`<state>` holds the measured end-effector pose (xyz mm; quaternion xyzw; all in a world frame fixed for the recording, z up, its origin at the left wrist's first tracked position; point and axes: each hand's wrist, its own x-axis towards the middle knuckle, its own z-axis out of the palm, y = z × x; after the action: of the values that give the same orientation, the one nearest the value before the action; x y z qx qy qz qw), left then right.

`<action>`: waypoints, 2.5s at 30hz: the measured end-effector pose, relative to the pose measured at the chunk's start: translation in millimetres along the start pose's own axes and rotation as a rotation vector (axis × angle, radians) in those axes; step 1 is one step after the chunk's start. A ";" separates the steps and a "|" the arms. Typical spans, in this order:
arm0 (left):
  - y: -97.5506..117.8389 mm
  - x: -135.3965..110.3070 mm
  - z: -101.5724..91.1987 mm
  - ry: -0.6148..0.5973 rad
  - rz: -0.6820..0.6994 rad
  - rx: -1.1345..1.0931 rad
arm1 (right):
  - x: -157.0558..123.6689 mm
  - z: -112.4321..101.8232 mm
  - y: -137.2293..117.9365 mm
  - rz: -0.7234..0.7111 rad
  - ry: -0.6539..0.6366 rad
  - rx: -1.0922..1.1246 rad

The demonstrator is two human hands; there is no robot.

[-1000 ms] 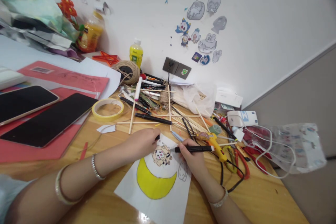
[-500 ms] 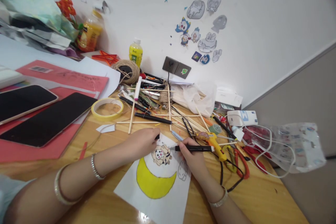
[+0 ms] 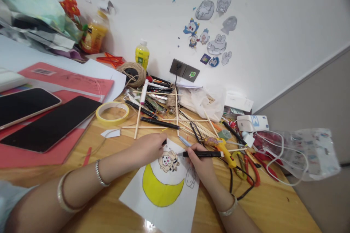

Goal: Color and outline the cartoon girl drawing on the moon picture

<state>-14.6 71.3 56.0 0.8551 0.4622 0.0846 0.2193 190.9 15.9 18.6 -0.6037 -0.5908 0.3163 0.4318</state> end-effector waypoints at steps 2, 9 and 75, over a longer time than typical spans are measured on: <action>-0.3 0.7 0.7 0.001 0.000 0.000 | 0.4 0.2 0.8 0.007 0.000 0.004; -1.9 1.4 2.6 0.003 0.003 0.005 | 1.3 0.2 1.4 0.013 -0.006 0.011; 5.1 -11.2 -5.2 -0.021 0.016 0.068 | 0.0 -1.4 2.3 -0.011 -0.022 -0.021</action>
<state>-18.8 61.1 63.6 0.8666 0.4554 0.0614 0.1944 193.2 15.8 17.2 -0.6013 -0.6022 0.3145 0.4206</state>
